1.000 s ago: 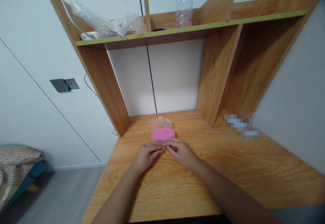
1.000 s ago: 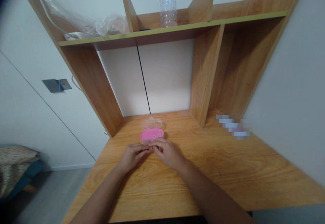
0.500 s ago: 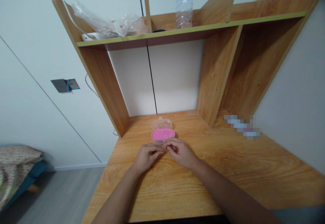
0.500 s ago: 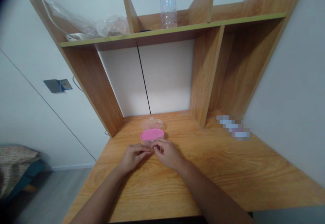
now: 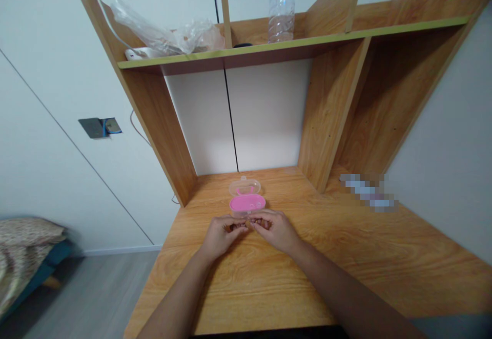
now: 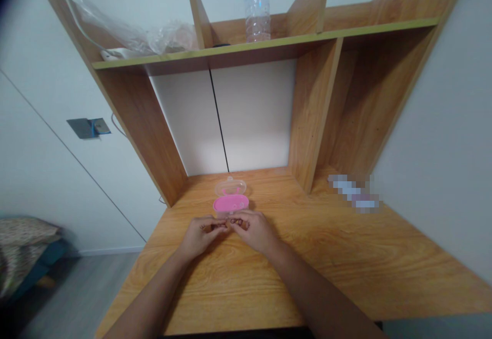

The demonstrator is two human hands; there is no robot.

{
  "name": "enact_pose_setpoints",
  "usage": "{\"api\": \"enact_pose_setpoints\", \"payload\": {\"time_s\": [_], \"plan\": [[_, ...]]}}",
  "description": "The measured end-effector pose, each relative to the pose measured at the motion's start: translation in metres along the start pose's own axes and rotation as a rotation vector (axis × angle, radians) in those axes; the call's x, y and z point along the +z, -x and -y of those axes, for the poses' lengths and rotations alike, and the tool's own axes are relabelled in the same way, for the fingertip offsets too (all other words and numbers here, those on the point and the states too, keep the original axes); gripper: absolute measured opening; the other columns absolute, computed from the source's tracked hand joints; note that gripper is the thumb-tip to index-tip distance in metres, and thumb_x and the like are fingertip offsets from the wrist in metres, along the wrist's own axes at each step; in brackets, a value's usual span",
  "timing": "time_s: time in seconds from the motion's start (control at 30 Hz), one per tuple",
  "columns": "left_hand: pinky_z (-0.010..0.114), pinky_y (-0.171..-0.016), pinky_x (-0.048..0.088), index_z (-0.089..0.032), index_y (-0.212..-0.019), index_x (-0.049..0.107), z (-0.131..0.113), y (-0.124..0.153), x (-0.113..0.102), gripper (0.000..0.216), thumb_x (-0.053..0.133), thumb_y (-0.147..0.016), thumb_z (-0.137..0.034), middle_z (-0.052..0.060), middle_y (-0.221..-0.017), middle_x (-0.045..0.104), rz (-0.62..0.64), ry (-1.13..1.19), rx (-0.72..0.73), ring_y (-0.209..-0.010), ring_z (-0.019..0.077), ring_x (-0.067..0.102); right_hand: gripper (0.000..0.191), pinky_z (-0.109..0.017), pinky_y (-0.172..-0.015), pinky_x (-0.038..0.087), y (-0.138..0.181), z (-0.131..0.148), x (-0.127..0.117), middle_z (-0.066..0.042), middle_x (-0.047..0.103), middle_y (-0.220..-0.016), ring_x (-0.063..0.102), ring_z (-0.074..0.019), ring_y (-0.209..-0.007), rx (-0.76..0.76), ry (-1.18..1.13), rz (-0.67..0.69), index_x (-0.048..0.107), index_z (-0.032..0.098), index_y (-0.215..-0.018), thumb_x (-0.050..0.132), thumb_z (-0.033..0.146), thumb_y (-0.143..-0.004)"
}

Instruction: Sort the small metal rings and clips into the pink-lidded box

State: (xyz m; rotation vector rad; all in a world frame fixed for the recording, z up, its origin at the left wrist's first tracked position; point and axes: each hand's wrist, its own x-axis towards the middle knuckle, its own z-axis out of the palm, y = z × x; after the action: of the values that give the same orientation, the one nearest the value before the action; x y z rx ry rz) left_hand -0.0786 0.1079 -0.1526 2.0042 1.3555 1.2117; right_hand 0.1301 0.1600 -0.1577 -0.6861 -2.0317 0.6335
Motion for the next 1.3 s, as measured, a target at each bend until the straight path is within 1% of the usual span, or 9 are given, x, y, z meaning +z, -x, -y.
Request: {"api": "enact_pose_setpoints", "payload": {"time_s": [0.17,0.3,0.43,0.53,0.77,0.9,1.13,1.2,1.3], "plan": [[0.026,-0.065,0.051,-0.023,-0.091,0.081,-0.001,0.001,0.0,0.012,0.079,-0.082,-0.03,0.005,-0.085,0.08,0.01,-0.027,-0.017,-0.068,0.0173,0.068,0.022,-0.035,-0.085,0.059,0.0,0.001,-0.001,-0.005,0.078,-0.105,0.074,-0.0216,-0.094,0.015,0.016,0.009,0.078,0.026,-0.105,0.07,0.021,-0.085],[0.024,-0.062,0.048,-0.019,-0.079,0.078,0.0,0.002,0.001,0.016,0.082,-0.078,-0.035,0.004,-0.074,0.076,0.003,-0.037,-0.034,-0.063,0.0152,0.064,0.028,-0.032,-0.083,0.058,0.0,0.008,-0.002,-0.003,0.078,-0.108,0.073,-0.021,-0.094,-0.007,0.007,0.13,0.075,0.03,-0.114,0.068,0.023,-0.088],[0.024,-0.06,0.046,-0.017,-0.072,0.074,0.002,0.001,0.0,0.023,0.083,-0.077,-0.039,0.003,-0.069,0.073,0.014,-0.075,-0.021,-0.063,0.0148,0.062,0.026,-0.027,-0.068,0.054,0.0,0.012,-0.004,0.0,0.08,-0.096,0.072,-0.0185,-0.078,-0.018,0.07,0.231,0.076,0.03,-0.11,0.063,0.021,-0.09],[0.025,-0.065,0.048,-0.019,-0.076,0.076,0.004,0.002,0.0,0.022,0.081,-0.079,-0.04,0.004,-0.074,0.075,0.056,-0.101,0.018,-0.067,0.0158,0.065,0.029,-0.025,-0.065,0.052,0.0,0.01,-0.003,0.004,0.08,-0.091,0.07,-0.0159,-0.071,-0.037,0.069,0.264,0.077,0.032,-0.109,0.061,0.016,-0.09],[0.026,-0.076,0.053,-0.023,-0.091,0.08,0.007,0.002,0.0,0.011,0.074,-0.087,-0.031,0.004,-0.09,0.079,0.15,-0.061,0.054,-0.08,0.0169,0.071,0.028,-0.029,-0.084,0.055,0.0,-0.004,0.001,0.0,0.078,-0.109,0.073,-0.019,-0.09,0.035,-0.029,0.336,0.076,0.031,-0.112,0.062,0.018,-0.092],[0.026,-0.079,0.053,-0.023,-0.09,0.08,0.007,0.002,-0.001,0.01,0.071,-0.089,-0.025,0.004,-0.09,0.079,0.135,-0.043,0.088,-0.082,0.0166,0.072,0.027,-0.032,-0.087,0.056,0.0,-0.009,0.003,-0.002,0.077,-0.114,0.073,-0.0211,-0.095,0.092,-0.066,0.303,0.076,0.03,-0.114,0.063,0.021,-0.091],[0.028,-0.083,0.056,-0.024,-0.101,0.08,0.003,-0.001,-0.001,0.016,0.073,-0.087,-0.02,0.005,-0.1,0.08,0.065,0.018,0.042,-0.088,0.0189,0.074,0.022,-0.029,-0.075,0.056,-0.001,-0.01,0.001,-0.002,0.08,-0.098,0.073,-0.0191,-0.079,0.142,0.004,0.17,0.079,0.028,-0.105,0.068,0.019,-0.088],[0.028,-0.083,0.056,-0.024,-0.102,0.08,0.003,-0.001,-0.001,0.018,0.073,-0.086,-0.02,0.006,-0.101,0.079,0.055,0.031,0.032,-0.089,0.0192,0.074,0.022,-0.029,-0.073,0.056,-0.001,-0.009,0.0,-0.002,0.08,-0.097,0.073,-0.019,-0.077,0.134,0.017,0.147,0.079,0.028,-0.104,0.068,0.018,-0.087],[0.029,-0.082,0.056,-0.023,-0.102,0.08,0.001,-0.001,-0.001,0.017,0.072,-0.087,-0.022,0.006,-0.101,0.08,0.035,0.041,0.024,-0.088,0.0197,0.074,0.024,-0.031,-0.079,0.057,-0.001,-0.009,0.001,-0.002,0.08,-0.101,0.074,-0.0199,-0.085,0.093,0.0,0.128,0.079,0.028,-0.105,0.068,0.016,-0.087]]}}
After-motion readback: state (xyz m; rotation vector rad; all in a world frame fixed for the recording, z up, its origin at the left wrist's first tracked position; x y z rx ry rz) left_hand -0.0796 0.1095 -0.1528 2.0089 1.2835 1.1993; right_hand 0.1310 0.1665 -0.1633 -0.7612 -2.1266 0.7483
